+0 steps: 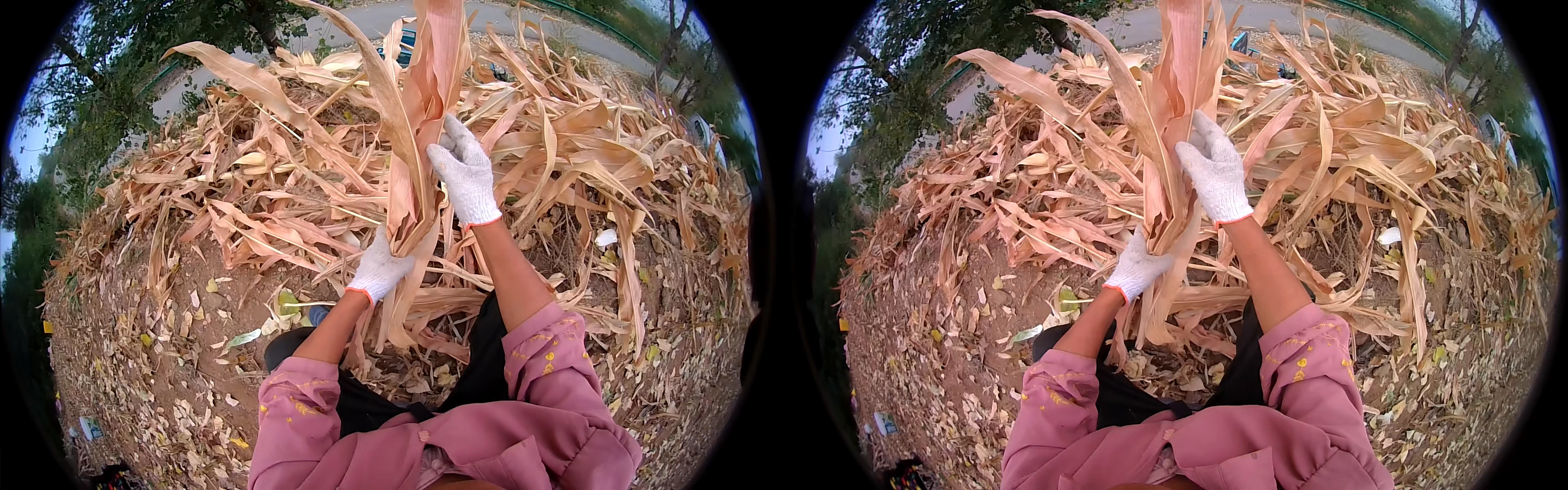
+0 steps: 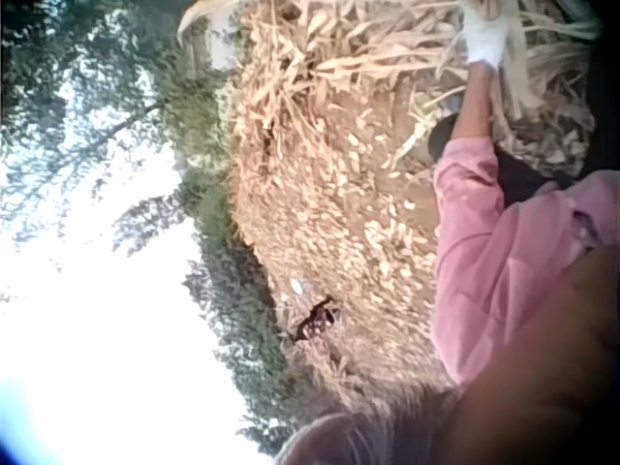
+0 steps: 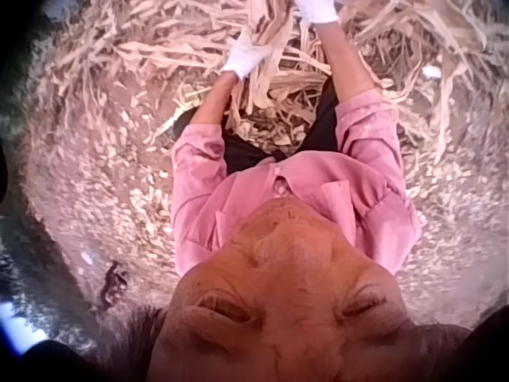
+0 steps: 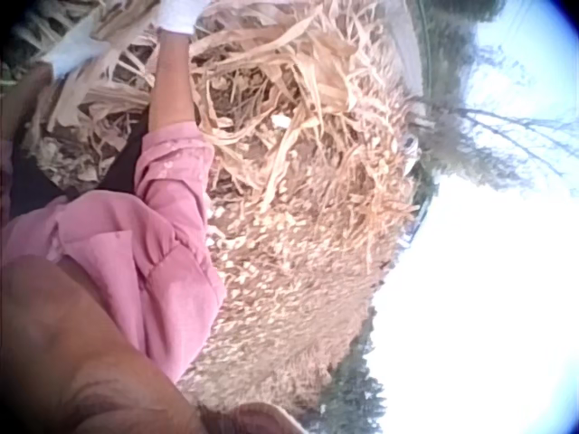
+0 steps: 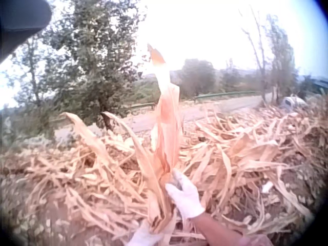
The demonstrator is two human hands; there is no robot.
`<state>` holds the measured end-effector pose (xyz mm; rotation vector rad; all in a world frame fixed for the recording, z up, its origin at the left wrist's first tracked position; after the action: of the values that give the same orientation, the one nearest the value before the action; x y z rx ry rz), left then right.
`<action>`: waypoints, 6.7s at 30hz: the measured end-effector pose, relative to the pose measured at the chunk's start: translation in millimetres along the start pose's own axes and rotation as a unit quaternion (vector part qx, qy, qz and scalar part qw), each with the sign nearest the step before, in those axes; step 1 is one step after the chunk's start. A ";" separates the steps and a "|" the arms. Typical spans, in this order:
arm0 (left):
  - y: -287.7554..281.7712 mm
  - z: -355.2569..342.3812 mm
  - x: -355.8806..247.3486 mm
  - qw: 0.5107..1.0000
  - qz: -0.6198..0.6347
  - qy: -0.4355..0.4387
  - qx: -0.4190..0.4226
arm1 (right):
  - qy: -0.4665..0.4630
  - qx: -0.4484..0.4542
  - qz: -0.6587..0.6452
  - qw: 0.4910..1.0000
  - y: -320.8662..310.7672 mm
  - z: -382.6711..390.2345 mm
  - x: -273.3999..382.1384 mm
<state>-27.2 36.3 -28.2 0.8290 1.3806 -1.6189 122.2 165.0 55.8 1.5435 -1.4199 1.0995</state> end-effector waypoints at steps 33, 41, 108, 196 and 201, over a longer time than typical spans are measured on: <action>-54.1 12.1 -30.6 0.956 0.270 -0.108 -0.048 | -0.008 0.306 -0.037 0.951 32.7 18.2 -6.4; -47.5 -6.9 -16.6 0.951 0.270 -0.035 -0.148 | -0.084 0.258 0.269 0.924 59.6 54.3 6.0; -166.5 41.1 -41.9 0.735 -0.468 0.231 -0.434 | 0.297 0.421 -0.018 0.857 78.9 106.1 -4.3; 8.4 -17.5 16.8 0.998 0.049 0.040 -0.018 | 0.180 0.076 -0.132 0.972 -18.7 8.2 30.4; -3.9 -15.2 1.0 0.995 0.098 -0.015 -0.021 | 0.175 0.063 -0.159 0.970 -15.6 10.4 15.5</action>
<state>-31.7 51.2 -30.0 0.8834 1.2657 -1.4414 139.0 151.5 67.1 1.5077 -0.8478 1.2069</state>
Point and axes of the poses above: each hand's wrist, its own z-axis away from the middle knuckle, its own y-axis out of the palm, x = y × z, the point moved 4 cm from there along -z, towards the middle knuckle, and after that the axes turned 4 degrees about x, right-handed, at the moved point
